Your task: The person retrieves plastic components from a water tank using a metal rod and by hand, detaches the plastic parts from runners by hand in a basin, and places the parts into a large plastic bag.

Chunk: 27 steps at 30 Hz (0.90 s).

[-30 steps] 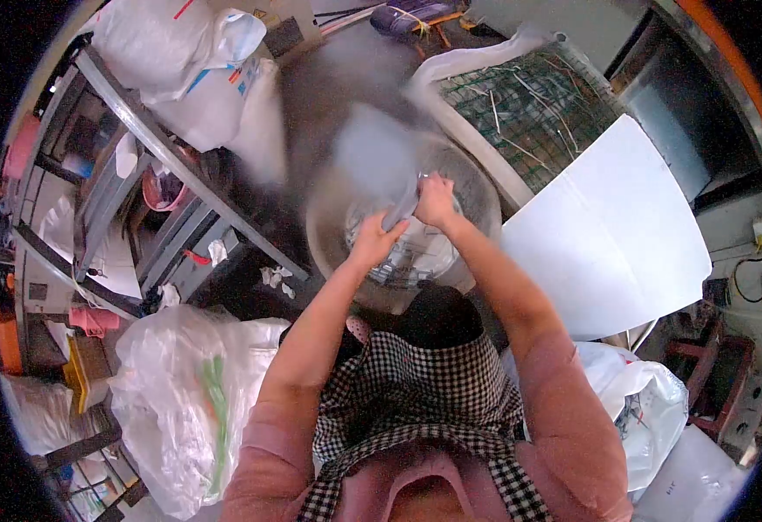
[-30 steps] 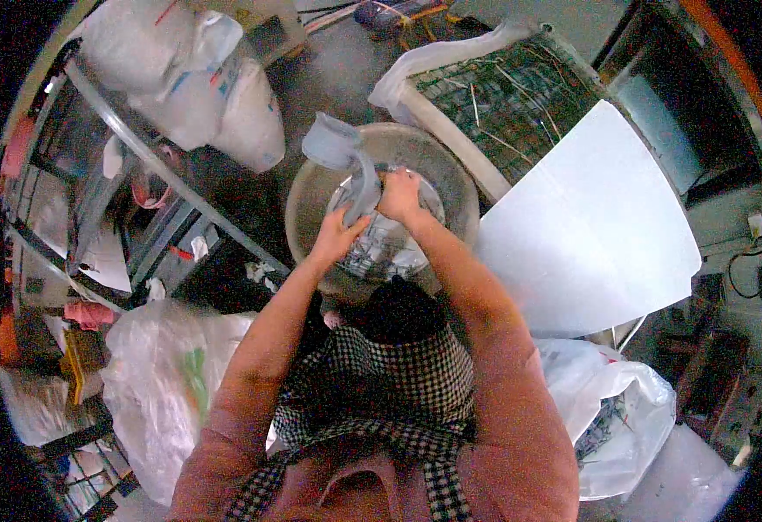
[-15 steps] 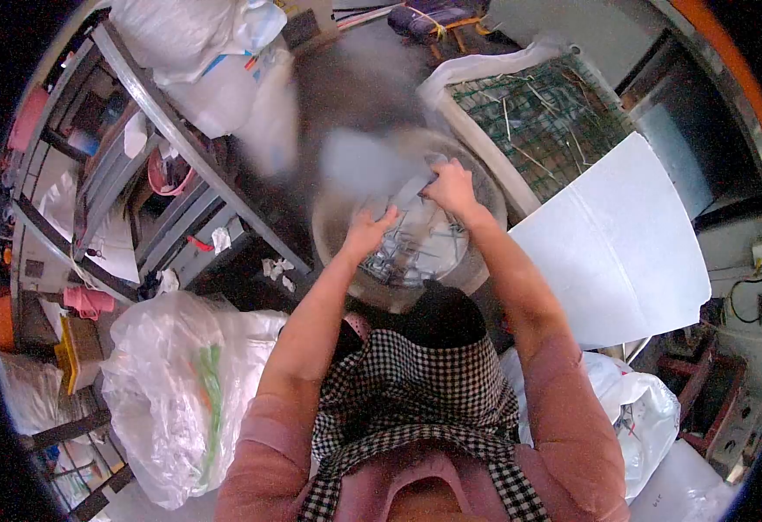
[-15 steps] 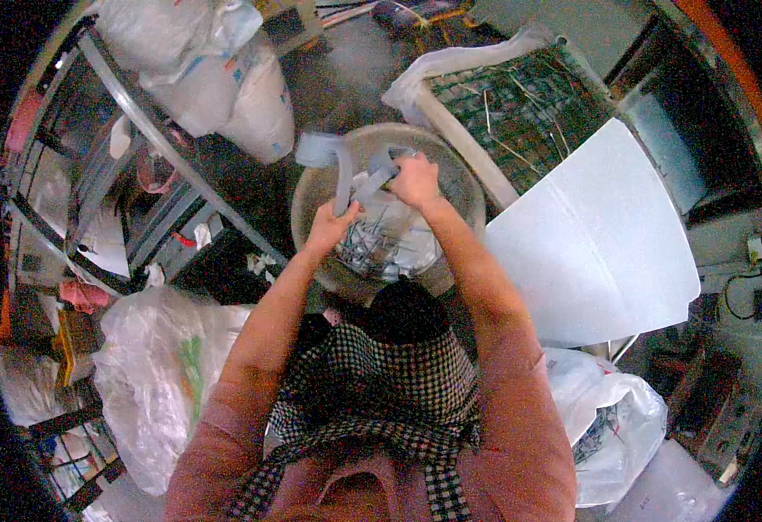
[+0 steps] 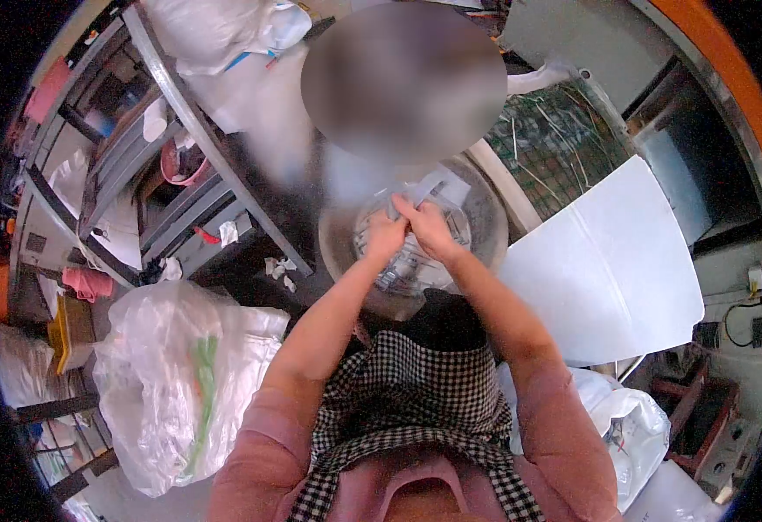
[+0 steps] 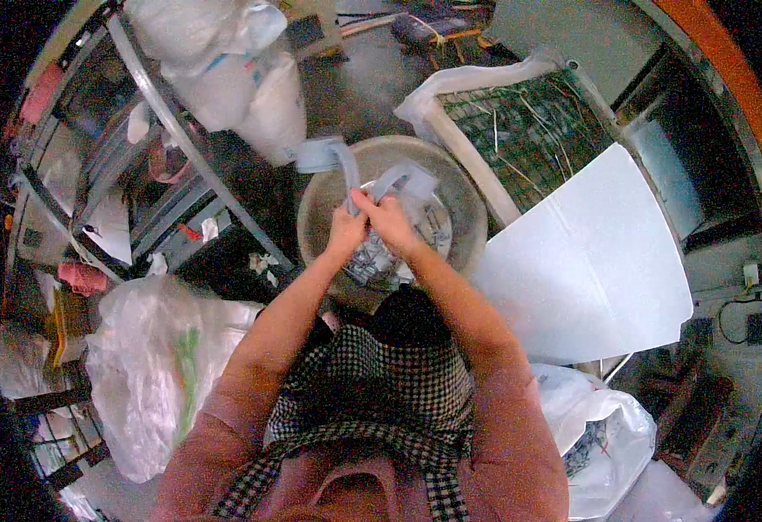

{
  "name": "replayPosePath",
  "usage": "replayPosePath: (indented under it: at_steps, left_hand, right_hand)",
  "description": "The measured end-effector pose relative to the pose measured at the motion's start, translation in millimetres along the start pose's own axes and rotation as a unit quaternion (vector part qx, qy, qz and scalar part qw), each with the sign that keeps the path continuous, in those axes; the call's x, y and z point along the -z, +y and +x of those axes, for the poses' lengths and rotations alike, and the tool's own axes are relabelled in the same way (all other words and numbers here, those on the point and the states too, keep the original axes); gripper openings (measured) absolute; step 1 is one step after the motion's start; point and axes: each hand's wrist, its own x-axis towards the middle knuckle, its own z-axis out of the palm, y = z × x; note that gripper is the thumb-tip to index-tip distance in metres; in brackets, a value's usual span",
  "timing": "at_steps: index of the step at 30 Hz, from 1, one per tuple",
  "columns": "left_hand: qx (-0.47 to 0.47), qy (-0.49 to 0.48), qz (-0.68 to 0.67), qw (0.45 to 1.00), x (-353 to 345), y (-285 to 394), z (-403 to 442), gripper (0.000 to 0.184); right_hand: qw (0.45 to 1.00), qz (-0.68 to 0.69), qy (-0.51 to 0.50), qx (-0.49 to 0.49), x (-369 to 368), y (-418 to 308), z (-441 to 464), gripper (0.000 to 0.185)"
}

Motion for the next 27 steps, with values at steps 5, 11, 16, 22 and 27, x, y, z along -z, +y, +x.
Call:
replayPosePath:
  at_steps: [5, 11, 16, 22, 27]
  left_hand:
    - [0.044, -0.033, -0.05, 0.997, 22.2, 28.2, -6.5, 0.034]
    - [-0.092, 0.017, -0.079, 0.993, 56.8, 47.1, -22.8, 0.027]
    - [-0.059, 0.087, 0.007, 0.994, 118.1, 30.0, -39.1, 0.036]
    - [0.036, 0.078, 0.004, 0.996, 182.1, 29.6, -97.4, 0.05]
    - [-0.02, 0.129, 0.034, 0.991, 194.8, -6.4, -136.1, 0.049]
  right_hand:
    - [0.998, -0.057, 0.003, 0.014, -11.1, -29.4, -5.9, 0.042]
    - [0.985, -0.142, 0.057, 0.077, -30.8, -7.0, 15.1, 0.046]
    - [0.942, -0.224, 0.119, 0.221, -38.2, -51.6, -29.5, 0.055]
    - [0.834, -0.497, 0.118, 0.208, -21.1, -30.4, -20.6, 0.06]
    - [0.767, -0.58, 0.051, 0.269, -39.5, -44.0, -59.0, 0.053]
